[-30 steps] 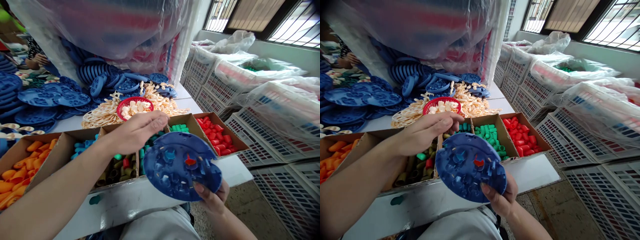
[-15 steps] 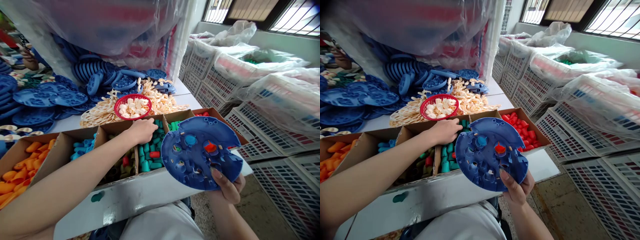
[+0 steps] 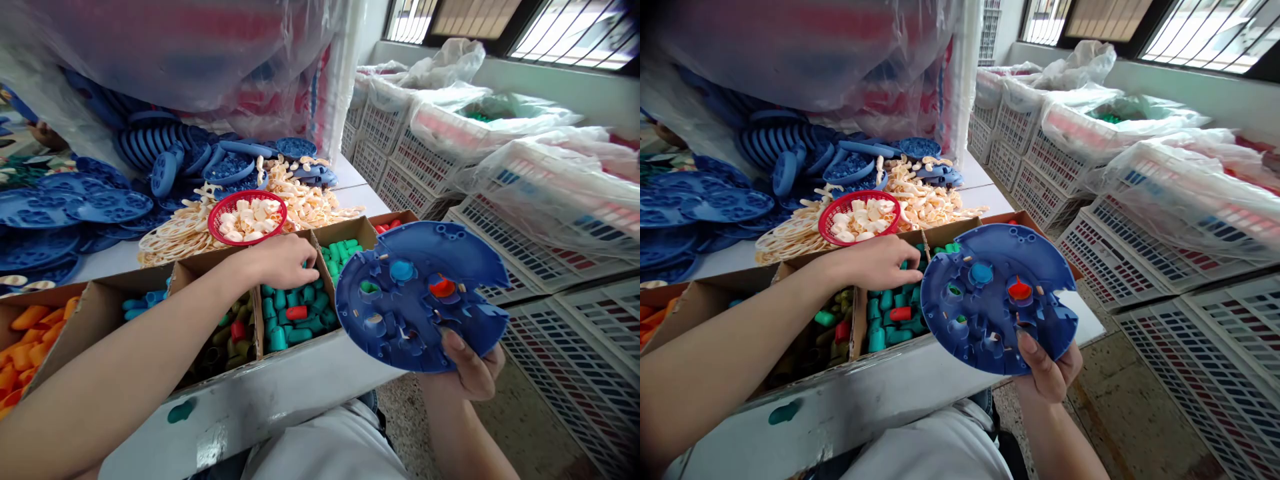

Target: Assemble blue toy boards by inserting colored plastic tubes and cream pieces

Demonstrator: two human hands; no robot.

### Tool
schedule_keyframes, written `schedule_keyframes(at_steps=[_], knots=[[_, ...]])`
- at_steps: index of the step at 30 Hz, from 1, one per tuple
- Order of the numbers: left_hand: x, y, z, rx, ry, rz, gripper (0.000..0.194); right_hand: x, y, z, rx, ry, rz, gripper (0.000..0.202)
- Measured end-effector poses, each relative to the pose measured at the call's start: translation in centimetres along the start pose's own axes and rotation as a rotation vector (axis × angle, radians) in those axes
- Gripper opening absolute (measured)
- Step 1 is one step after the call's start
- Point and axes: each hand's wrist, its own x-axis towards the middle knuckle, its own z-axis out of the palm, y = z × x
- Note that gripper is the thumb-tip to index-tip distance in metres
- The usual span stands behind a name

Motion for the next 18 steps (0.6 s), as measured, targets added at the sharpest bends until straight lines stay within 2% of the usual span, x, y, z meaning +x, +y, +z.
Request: schedule_keyframes(at_steps=[2,4,8,12,15,18], knots=[[0.0,0.5,0.3,-0.030,-0.044,0.092,0.019,0.1,0.0,0.0,0.011,0.018,-0.017,0.023],[0.1,0.9,0.7,-0.041,-0.018,0.118,0.024,0.1,0.1,-0.1,0.011,0.021,-0.019,0.022],[1.2,1.8,0.7,-0.039,0.071,0.073,0.024,0.1,0.3,-0.7,0.004,0.023,-0.037,0.020],[3.6,2.5,-0.1,-0.029,0.133,0.055,0.036,0.5,0.6,-1.7,-0.008,0.006,-0.054,0.017],[6.3,3.3,-0.1,-0.001,0.029,0.088,0.026,0.9,0.5,-2.2,-0.039,0.000,-0.089,0.015],[8.9,4.2,0.9,0.013,-0.103,0.115,0.016,1.2,0.2,-2.4,-0.046,0.010,-0.111,0.015]])
